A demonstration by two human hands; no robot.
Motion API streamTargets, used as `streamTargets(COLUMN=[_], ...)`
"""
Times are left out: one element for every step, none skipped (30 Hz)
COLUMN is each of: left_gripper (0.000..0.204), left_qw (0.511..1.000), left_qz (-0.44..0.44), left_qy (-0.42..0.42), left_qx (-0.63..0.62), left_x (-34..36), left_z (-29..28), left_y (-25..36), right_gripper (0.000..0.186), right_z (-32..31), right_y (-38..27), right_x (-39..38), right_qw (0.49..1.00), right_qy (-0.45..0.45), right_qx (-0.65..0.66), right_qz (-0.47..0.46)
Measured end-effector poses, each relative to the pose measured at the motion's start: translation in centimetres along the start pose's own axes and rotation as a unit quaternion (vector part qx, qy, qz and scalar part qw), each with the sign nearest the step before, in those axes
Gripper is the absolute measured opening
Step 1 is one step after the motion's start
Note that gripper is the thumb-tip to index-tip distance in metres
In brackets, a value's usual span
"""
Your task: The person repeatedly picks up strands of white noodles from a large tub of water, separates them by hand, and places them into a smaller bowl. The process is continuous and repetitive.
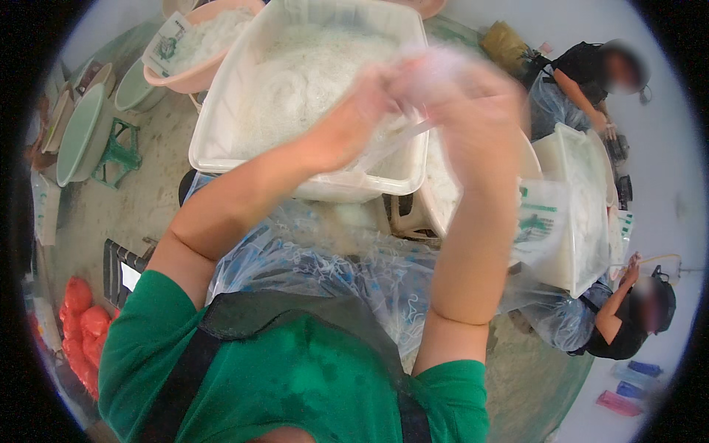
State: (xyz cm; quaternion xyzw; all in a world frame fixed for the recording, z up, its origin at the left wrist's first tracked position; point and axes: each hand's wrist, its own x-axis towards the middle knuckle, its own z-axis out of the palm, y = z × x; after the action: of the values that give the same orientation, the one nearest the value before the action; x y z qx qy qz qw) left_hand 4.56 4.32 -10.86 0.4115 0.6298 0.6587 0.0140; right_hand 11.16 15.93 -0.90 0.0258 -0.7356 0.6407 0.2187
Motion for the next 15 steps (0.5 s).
streamTargets(left_gripper=[0.032,0.027,0.024,0.025,0.027,0.029,0.032,0.035,0.037,0.038,0.031,0.026,0.024,0.023,0.025], left_qw=[0.999,0.980,0.931,0.922,0.911,0.901,0.890,0.878,0.932,0.964,0.983,0.988,0.983,0.962,0.927], left_qz=[-0.011,-0.050,-0.091,-0.104,-0.114,-0.129,-0.142,-0.161,-0.066,0.028,0.078,0.120,0.035,-0.042,-0.118], left_qy=[-0.036,-0.169,-0.289,-0.295,-0.305,-0.308,-0.312,-0.313,-0.210,-0.102,-0.104,-0.097,-0.181,-0.269,-0.355], left_qx=[-0.027,0.088,0.204,0.230,0.254,0.278,0.301,0.324,0.287,0.243,0.129,0.019,0.007,-0.009,-0.024], left_x=[-0.7,-0.8,-1.2,-2.5,-3.2,-2.5,-1.4,-1.1,-0.6,0.2,1.5,2.0,2.0,2.3,2.5], left_z=[1.3,1.4,1.0,0.3,-0.4,-1.3,-2.1,-2.6,-2.4,-1.9,-0.5,0.3,0.1,0.3,0.5], left_y=[-1.2,-1.9,-2.7,-5.4,-8.0,-8.5,-8.7,-8.3,-7.7,-6.3,-4.4,-2.5,-0.9,0.8,1.5], right_gripper=[0.003,0.006,0.009,0.011,0.013,0.010,0.007,0.005,0.006,0.011,0.018,0.017,0.017,0.014,0.011], right_z=[-1.6,-4.1,-6.7,-9.5,-11.3,-11.4,-11.3,-10.1,-8.9,-6.4,-5.2,-3.3,-1.4,-2.3,-4.5], right_y=[-1.5,-4.0,-6.2,-7.8,-8.6,-8.2,-7.6,-6.6,-5.6,-4.2,-2.1,-0.2,-0.3,-1.2,-2.5], right_x=[1.0,1.3,1.5,1.9,2.1,2.0,1.6,1.5,1.4,1.4,1.6,1.7,1.5,1.8,2.4], right_qw=[0.989,0.977,0.955,0.941,0.924,0.930,0.936,0.946,0.954,0.961,0.952,0.970,0.973,0.951,0.921], right_qy=[0.057,0.027,-0.011,-0.022,-0.027,-0.023,-0.017,0.008,0.032,0.078,0.022,0.025,0.041,0.007,-0.028], right_qx=[0.134,0.202,0.271,0.291,0.308,0.291,0.273,0.260,0.247,0.236,0.299,0.232,0.223,0.306,0.385], right_qz=[0.004,-0.059,-0.120,-0.172,-0.225,-0.222,-0.221,-0.194,-0.169,-0.119,-0.068,-0.069,-0.033,-0.041,-0.049])
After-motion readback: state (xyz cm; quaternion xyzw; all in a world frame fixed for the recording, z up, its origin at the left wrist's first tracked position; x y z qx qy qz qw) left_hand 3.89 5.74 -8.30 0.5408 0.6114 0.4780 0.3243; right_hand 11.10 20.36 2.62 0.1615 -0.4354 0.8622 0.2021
